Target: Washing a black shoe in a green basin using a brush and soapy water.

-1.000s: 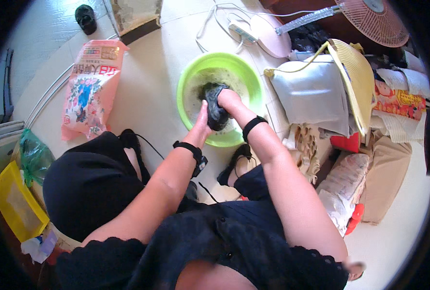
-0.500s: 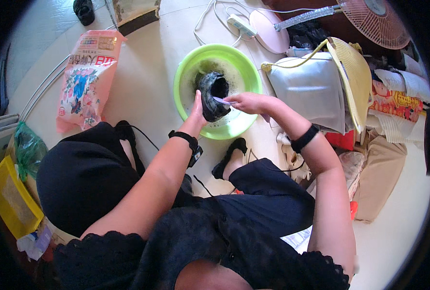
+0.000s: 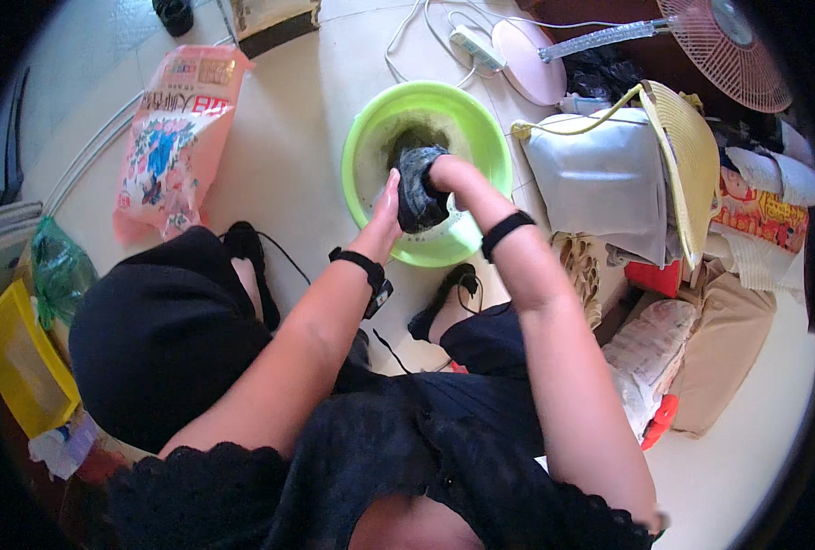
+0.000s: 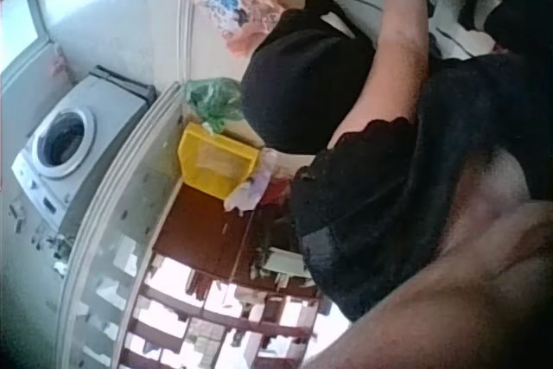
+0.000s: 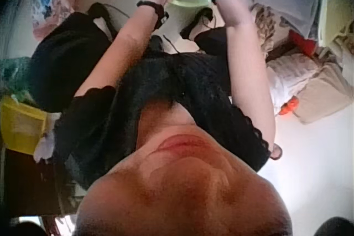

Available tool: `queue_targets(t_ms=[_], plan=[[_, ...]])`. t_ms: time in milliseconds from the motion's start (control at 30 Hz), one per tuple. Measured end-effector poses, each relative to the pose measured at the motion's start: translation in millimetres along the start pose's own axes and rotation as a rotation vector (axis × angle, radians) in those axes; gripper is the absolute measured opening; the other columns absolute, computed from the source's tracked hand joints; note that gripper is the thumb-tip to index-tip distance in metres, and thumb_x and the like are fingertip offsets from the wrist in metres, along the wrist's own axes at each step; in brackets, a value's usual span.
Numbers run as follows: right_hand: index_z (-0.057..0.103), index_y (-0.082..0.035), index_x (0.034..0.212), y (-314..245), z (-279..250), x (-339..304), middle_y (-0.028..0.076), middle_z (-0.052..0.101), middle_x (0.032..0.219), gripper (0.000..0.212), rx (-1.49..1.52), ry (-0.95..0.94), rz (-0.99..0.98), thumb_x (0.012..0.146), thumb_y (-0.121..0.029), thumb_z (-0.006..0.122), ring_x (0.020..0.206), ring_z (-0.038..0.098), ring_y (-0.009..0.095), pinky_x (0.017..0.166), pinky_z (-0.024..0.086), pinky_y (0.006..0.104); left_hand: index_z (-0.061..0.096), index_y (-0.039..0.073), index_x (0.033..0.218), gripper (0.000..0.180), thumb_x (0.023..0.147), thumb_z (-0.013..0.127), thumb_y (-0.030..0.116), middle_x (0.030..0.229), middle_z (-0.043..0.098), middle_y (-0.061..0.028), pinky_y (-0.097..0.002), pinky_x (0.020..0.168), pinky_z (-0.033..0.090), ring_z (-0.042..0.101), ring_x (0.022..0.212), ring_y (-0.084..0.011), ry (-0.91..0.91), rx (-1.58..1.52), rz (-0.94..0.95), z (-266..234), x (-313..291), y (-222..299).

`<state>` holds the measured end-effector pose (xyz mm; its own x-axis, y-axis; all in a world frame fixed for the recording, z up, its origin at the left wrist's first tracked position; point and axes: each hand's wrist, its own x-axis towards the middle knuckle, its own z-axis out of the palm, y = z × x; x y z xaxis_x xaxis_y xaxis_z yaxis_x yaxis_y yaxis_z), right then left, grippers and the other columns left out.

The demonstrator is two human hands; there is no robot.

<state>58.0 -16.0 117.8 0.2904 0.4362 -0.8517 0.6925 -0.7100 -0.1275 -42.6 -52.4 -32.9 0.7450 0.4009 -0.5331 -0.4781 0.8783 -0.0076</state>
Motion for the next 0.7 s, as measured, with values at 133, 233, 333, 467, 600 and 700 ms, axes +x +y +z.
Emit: queue_targets(t_ms=[133,233,333,467,600,700], plan=[[0.050,-0.008,0.124,25.2,-12.4,-34.2,0.016,0.058,0.115,0.040,-0.107,-0.230,0.278,0.086,-0.020,0.045,0.101,0.056,0.038,0.081,0.047,0.0543,0.046,0.002,0.124,0.063,0.087,0.048,0.053,0.116,0.058,-0.0128,-0.0401,0.092,0.044,0.058,0.102,-0.0260,0.021,-0.009,-0.027,-1.0,5.7,-7.0],[0.057,-0.005,0.112,19.8,-23.5,-80.4,0.019,0.063,0.099,0.035,-0.362,-0.169,-0.274,0.083,-0.020,0.045,0.095,0.061,0.033,0.081,0.047,0.0418,0.047,0.004,0.124,0.063,0.087,0.043,0.056,0.116,0.057,-0.0130,-0.0404,0.091,0.046,0.060,0.099,-0.0267,-0.021,-0.003,-0.029,-2.1,-0.1,-0.1],[0.058,-0.006,0.111,29.5,-19.5,-69.3,0.019,0.062,0.100,0.034,-0.393,-0.150,-0.229,0.081,-0.017,0.045,0.095,0.060,0.034,0.084,0.045,0.0407,0.046,0.006,0.124,0.063,0.088,0.038,0.058,0.118,0.056,-0.0143,-0.0426,0.092,0.045,0.059,0.100,-0.0282,-0.048,0.010,-0.127,30.1,-17.2,-2.3],[0.059,0.002,0.104,26.7,0.2,-10.5,0.024,0.062,0.094,0.031,-0.181,0.138,-0.072,0.079,-0.013,0.049,0.081,0.064,0.036,0.067,0.052,0.0463,0.043,0.006,0.129,0.067,0.091,0.023,0.058,0.126,0.050,-0.0167,-0.0458,0.098,0.040,0.052,0.112,-0.0303,-0.068,-0.031,-0.152,38.4,-27.6,5.9],[0.064,0.004,0.089,8.2,8.5,24.3,0.026,0.063,0.086,0.024,0.261,0.046,0.050,0.073,-0.010,0.053,0.063,0.064,0.040,0.048,0.053,0.0444,0.044,0.008,0.129,0.069,0.091,0.020,0.059,0.128,0.049,-0.0142,-0.0421,0.102,0.036,0.048,0.117,-0.0279,-0.018,-0.060,-0.212,47.8,-32.3,4.3],[0.061,0.005,0.094,4.5,11.5,20.8,0.025,0.063,0.086,0.028,0.232,0.078,0.068,0.076,-0.012,0.051,0.066,0.064,0.039,0.051,0.054,0.0464,0.041,0.008,0.131,0.069,0.091,0.018,0.059,0.127,0.049,-0.0146,-0.0453,0.100,0.038,0.049,0.116,-0.0291,0.004,-0.088,-0.170,46.2,-32.0,8.7]])
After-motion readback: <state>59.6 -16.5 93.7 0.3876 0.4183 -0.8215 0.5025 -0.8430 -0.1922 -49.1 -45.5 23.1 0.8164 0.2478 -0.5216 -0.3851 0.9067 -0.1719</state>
